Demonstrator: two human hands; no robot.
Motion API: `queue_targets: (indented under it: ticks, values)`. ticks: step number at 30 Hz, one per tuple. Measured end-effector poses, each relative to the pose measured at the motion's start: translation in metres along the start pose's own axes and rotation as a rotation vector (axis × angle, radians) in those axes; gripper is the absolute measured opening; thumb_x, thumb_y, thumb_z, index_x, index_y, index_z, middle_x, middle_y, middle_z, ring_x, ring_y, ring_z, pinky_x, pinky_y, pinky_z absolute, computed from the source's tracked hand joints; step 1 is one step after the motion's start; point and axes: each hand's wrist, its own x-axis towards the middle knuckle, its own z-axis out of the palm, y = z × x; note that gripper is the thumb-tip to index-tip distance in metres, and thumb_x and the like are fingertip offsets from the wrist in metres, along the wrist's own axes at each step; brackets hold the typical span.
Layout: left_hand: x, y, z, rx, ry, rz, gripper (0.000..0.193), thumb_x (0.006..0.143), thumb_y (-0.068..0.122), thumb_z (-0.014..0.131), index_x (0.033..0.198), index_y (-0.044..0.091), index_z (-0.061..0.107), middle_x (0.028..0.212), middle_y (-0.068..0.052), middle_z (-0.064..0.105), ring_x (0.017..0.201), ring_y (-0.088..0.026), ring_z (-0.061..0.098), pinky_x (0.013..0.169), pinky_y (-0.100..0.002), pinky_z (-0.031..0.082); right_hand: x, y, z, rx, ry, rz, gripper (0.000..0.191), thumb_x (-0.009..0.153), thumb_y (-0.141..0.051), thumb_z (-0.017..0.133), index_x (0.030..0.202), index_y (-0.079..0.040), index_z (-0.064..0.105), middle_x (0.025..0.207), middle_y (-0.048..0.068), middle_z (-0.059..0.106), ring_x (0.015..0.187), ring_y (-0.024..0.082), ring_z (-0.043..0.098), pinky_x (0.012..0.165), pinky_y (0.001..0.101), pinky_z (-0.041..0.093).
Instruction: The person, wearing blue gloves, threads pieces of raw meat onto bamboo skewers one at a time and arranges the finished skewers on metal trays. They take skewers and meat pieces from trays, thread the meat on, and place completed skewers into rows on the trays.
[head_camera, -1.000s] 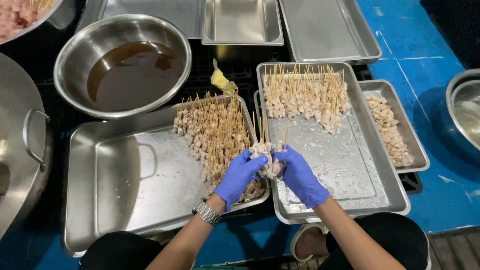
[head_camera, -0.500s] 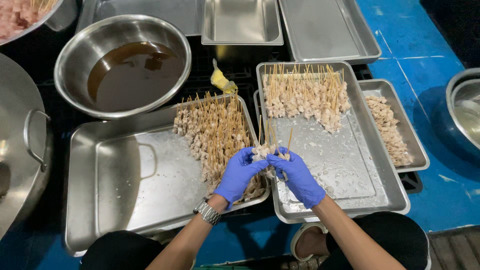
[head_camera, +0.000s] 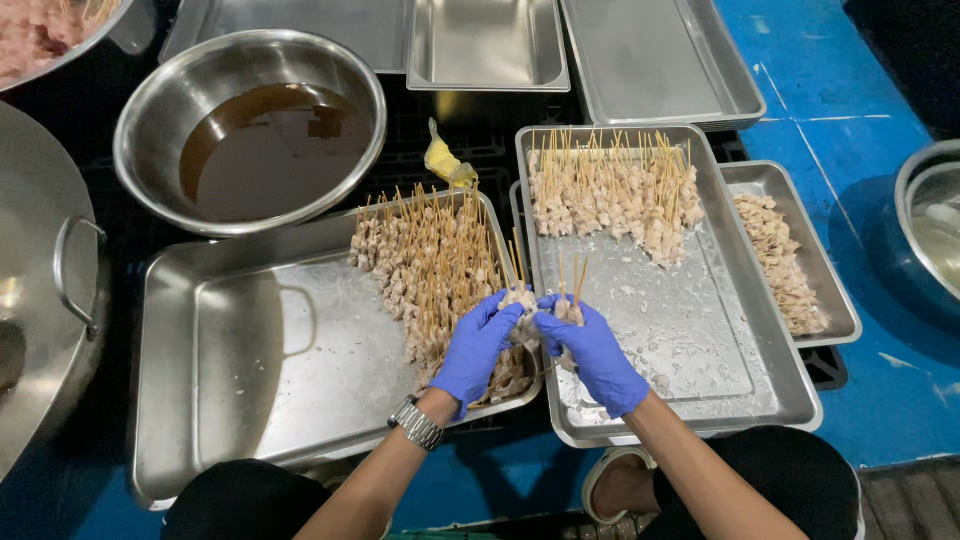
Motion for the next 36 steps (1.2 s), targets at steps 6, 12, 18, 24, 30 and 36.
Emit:
queue_targets:
  ticks: [6,12,18,24,30,36]
  values:
    - [-0.002,-0.002,0.0,0.057,-0.041,0.18,0.041,0.09,0.013,0.075,0.126,-0.005,0.067,0.11,-0.007,0.075,0.096,-0.01,0.069,0.086,-0.025,0.056,-0.003,0.001,0.011,-0.062,0.012,-0.022,0.037,0.084,-0.014,0.08,0.118,-0.005,0.069,0.094,-0.003,0.072,0.078,0.003,0.063,0.069,0.0197,0.051]
    - [-0.003,0.001,-0.001,0.075,-0.091,0.183,0.03,0.092,0.012,0.072,0.12,0.001,0.067,0.102,-0.005,0.074,0.091,-0.01,0.068,0.082,-0.026,0.057,-0.003,0.002,0.006,-0.165,0.046,0.004,0.036,0.084,-0.014,0.08,0.117,-0.005,0.069,0.085,-0.003,0.068,0.066,0.004,0.054,0.055,0.0217,0.042]
    - [-0.004,0.004,0.002,0.109,-0.05,0.127,0.028,0.096,0.018,0.072,0.118,0.0,0.072,0.1,-0.005,0.074,0.087,-0.009,0.066,0.076,-0.025,0.053,-0.003,-0.002,0.003,0.038,-0.028,0.088,0.031,0.087,-0.018,0.074,0.116,-0.009,0.068,0.087,-0.003,0.067,0.068,0.005,0.055,0.055,0.0219,0.042]
    - [-0.005,0.008,0.004,-0.082,-0.071,0.032,0.03,0.093,0.019,0.072,0.117,0.001,0.069,0.099,-0.003,0.074,0.086,-0.01,0.068,0.076,-0.027,0.056,-0.004,-0.003,0.002,0.091,0.0,0.167,0.026,0.088,-0.018,0.074,0.112,-0.008,0.068,0.089,-0.003,0.068,0.073,0.004,0.058,0.06,0.0216,0.044]
    - [-0.004,0.002,0.001,0.259,-0.095,0.212,0.038,0.088,0.011,0.079,0.122,0.0,0.066,0.101,-0.005,0.071,0.09,-0.009,0.065,0.078,-0.025,0.055,0.002,0.003,0.001,0.117,0.049,0.043,0.025,0.089,-0.015,0.075,0.111,-0.008,0.067,0.088,-0.001,0.068,0.073,0.006,0.059,0.063,0.0216,0.044]
    - [-0.005,0.002,-0.003,0.166,-0.153,0.141,0.035,0.088,0.008,0.076,0.12,-0.002,0.066,0.102,-0.006,0.073,0.089,-0.009,0.066,0.078,-0.025,0.055,0.002,0.006,-0.001,0.135,0.045,0.097,0.024,0.089,-0.016,0.072,0.112,-0.012,0.064,0.089,-0.001,0.068,0.072,0.006,0.058,0.062,0.0218,0.045]
